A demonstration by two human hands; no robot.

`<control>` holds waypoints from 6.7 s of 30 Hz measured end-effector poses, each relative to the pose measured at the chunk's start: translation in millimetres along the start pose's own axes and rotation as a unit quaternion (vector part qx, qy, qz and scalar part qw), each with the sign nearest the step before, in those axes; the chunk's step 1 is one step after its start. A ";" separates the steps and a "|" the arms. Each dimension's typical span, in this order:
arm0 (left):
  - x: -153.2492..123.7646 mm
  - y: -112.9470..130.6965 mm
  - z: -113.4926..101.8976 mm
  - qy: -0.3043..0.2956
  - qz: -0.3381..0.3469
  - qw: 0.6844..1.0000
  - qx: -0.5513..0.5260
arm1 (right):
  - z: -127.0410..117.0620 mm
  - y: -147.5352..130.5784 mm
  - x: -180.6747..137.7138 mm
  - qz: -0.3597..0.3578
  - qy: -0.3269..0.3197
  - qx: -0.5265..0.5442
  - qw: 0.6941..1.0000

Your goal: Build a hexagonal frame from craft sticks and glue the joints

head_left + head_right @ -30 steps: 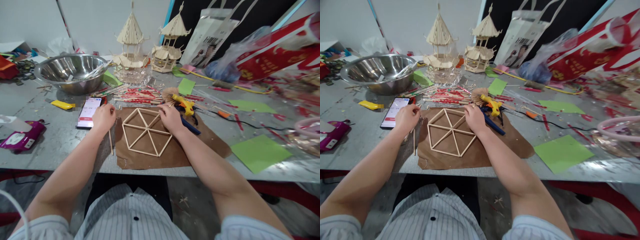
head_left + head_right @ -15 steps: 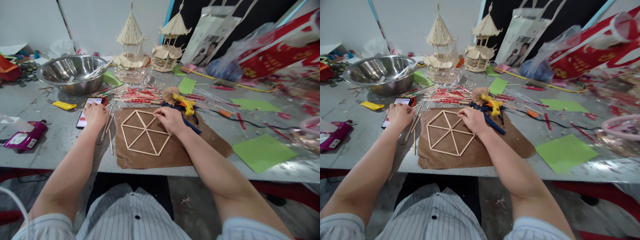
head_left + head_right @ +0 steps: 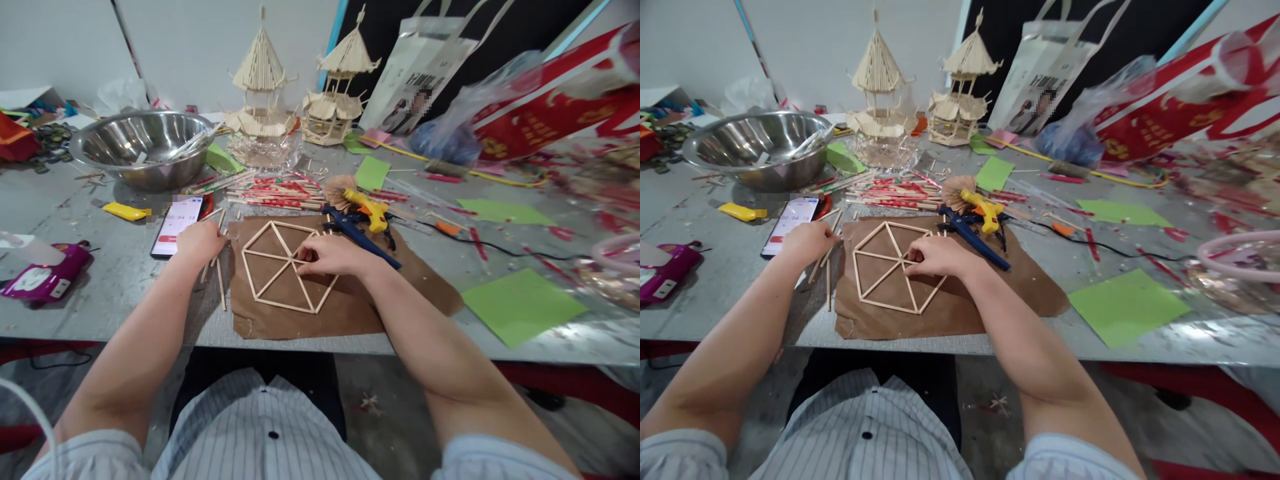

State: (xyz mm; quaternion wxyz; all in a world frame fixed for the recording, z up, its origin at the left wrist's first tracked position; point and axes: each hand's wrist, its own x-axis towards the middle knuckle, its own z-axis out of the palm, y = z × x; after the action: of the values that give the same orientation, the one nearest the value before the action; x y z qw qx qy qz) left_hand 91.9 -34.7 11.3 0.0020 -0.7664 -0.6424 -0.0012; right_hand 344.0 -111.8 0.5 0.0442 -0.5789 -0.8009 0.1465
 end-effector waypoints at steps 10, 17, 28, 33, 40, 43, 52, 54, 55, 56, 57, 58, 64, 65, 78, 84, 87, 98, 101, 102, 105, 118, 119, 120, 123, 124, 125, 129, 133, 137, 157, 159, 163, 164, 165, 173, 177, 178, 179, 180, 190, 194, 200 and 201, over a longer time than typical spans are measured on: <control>-0.6 1.9 0.3 -0.019 0.000 1.000 -0.003 | 5.7 -0.8 3.3 -0.084 0.033 -0.024 0.996; 1.6 0.5 2.8 -0.021 0.018 1.000 -0.014 | 9.4 2.7 7.1 -0.086 0.054 -0.090 0.991; 1.2 -1.7 2.6 -0.014 -0.009 1.000 -0.014 | 7.8 -0.3 6.6 -0.077 0.065 -0.117 0.988; -0.5 -0.2 0.1 -0.014 -0.010 1.000 0.000 | 11.2 -0.5 7.9 -0.072 0.097 -0.132 0.984; -12.7 5.8 -8.2 -0.034 0.013 0.998 0.044 | 12.2 0.7 9.9 -0.052 0.138 -0.118 0.982; -19.6 4.8 -13.3 -0.058 0.068 0.993 0.077 | 12.5 1.2 9.7 -0.050 0.143 -0.102 0.983; -20.4 0.5 -18.2 -0.201 0.180 0.962 0.030 | 14.4 1.1 10.2 -0.056 0.143 -0.079 0.985; -21.8 0.5 -18.8 -0.197 0.185 0.962 0.031 | 14.8 1.8 10.9 -0.059 0.144 -0.077 0.985; -22.5 0.3 -19.1 -0.195 0.190 0.962 0.031 | 15.0 2.2 11.1 -0.060 0.145 -0.076 0.985; -23.1 0.0 -19.2 -0.193 0.196 0.961 0.028 | 15.2 2.5 11.4 -0.062 0.146 -0.075 0.984; -23.6 -0.2 -19.1 -0.194 0.200 0.960 0.024 | 15.5 2.8 11.5 -0.066 0.147 -0.074 0.984; -23.9 -0.3 -18.9 -0.198 0.203 0.959 0.019 | 15.7 2.9 11.6 -0.069 0.148 -0.073 0.984; -22.7 3.9 -11.6 -0.159 0.170 0.972 0.027 | 16.1 1.8 11.4 -0.081 0.151 -0.070 0.983; -22.5 5.0 -9.8 -0.146 0.169 0.974 0.033 | 16.1 1.7 11.4 -0.080 0.151 -0.069 0.983; -17.2 6.1 -7.4 -0.047 0.167 0.982 -0.080 | 17.4 3.7 12.3 -0.092 0.164 -0.061 0.980; -17.5 14.9 -10.0 -0.019 0.117 0.881 -0.459 | 13.4 -1.8 10.2 -0.103 0.202 0.005 0.974; -18.2 21.6 -5.8 -0.022 0.098 0.799 -0.593 | 10.1 -8.5 7.2 -0.095 0.197 0.098 0.971; -23.8 36.4 3.0 -0.046 0.084 0.786 -0.610 | 11.9 -11.6 5.6 -0.063 0.147 0.187 0.969; -24.9 35.0 1.2 -0.075 0.109 0.815 -0.564 | 9.9 -10.8 5.4 -0.065 0.146 0.144 0.977; -25.3 34.1 0.3 -0.089 0.121 0.827 -0.542 | 9.0 -10.4 5.3 -0.070 0.149 0.124 0.979; -26.6 30.8 -2.2 -0.132 0.162 0.860 -0.465 | 7.7 -8.3 5.4 -0.088 0.156 0.055 0.982; -24.9 28.0 -5.9 -0.198 0.222 0.909 -0.291 | 17.9 -2.6 11.3 -0.159 0.158 -0.040 0.974; -25.0 28.5 -6.0 -0.202 0.227 0.909 -0.286 | 18.3 -2.2 11.4 -0.162 0.155 -0.038 0.974; -25.2 29.0 -5.9 -0.204 0.233 0.909 -0.280 | 18.7 -1.7 11.6 -0.165 0.153 -0.037 0.974; -25.8 30.1 -4.9 -0.208 0.242 0.910 -0.266 | 19.5 0.1 12.3 -0.169 0.150 -0.032 0.974; -25.9 30.4 -4.3 -0.208 0.242 0.910 -0.263 | 19.6 0.4 12.5 -0.168 0.151 -0.030 0.974; -26.0 30.6 -3.6 -0.209 0.241 0.911 -0.262 | 19.5 0.5 12.7 -0.166 0.151 -0.028 0.974; -25.5 31.0 -0.2 -0.214 0.235 0.913 -0.257 | 19.1 -0.3 13.0 -0.156 0.149 -0.026 0.976; -24.5 31.3 2.2 -0.220 0.238 0.915 -0.240 | 20.4 0.4 12.5 -0.147 0.151 -0.024 0.977; -24.5 32.1 2.0 -0.220 0.246 0.915 -0.230 | 22.6 1.5 12.2 -0.142 0.156 -0.020 0.977; -24.0 34.3 3.6 -0.200 0.253 0.925 -0.201 | 16.6 8.2 12.5 -0.072 0.142 0.139 0.977; -23.8 34.1 3.9 -0.200 0.255 0.924 -0.203 | 17.2 9.0 13.3 -0.065 0.143 0.126 0.980; -23.3 33.7 4.1 -0.198 0.262 0.923 -0.200 | 18.0 10.6 14.7 -0.059 0.145 0.099 0.983; -23.1 33.7 4.1 -0.197 0.263 0.923 -0.199 | 18.1 10.6 14.9 -0.059 0.145 0.092 0.983; -23.1 33.7 4.0 -0.197 0.263 0.923 -0.198 | 18.1 10.4 15.0 -0.059 0.143 0.085 0.984; -23.5 35.4 1.8 -0.200 0.252 0.927 -0.191 | 18.7 8.1 14.9 -0.047 0.148 0.060 0.986; -22.7 34.4 3.2 -0.197 0.262 0.923 -0.200 | 18.5 8.0 14.7 -0.048 0.146 0.059 0.986; -22.4 34.0 4.0 -0.200 0.261 0.922 -0.206 | 18.5 8.0 14.6 -0.048 0.146 0.058 0.986; -22.1 33.6 4.8 -0.203 0.260 0.920 -0.213 | 18.4 7.9 14.4 -0.048 0.146 0.058 0.986; -21.8 33.3 5.5 -0.204 0.259 0.918 -0.219 | 18.4 7.9 14.3 -0.050 0.146 0.057 0.986; -19.0 30.0 7.4 -0.227 0.253 0.904 -0.260 | 18.1 7.2 13.6 -0.050 0.146 0.065 0.986; -18.8 30.3 6.6 -0.223 0.264 0.907 -0.242 | 17.8 6.5 13.6 -0.051 0.147 0.061 0.986; -20.2 32.3 3.4 -0.204 0.273 0.916 -0.211 | 17.6 7.0 13.7 -0.049 0.146 0.059 0.986; -20.5 32.5 3.2 -0.201 0.276 0.917 -0.205 | 17.7 7.1 13.7 -0.048 0.146 0.060 0.986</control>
State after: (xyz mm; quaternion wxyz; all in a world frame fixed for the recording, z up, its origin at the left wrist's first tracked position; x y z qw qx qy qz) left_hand 120.4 -60.6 7.9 -0.2839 -0.8810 -0.3777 0.0220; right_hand 341.7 -100.1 -19.8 0.2024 -0.5508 -0.8027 0.1062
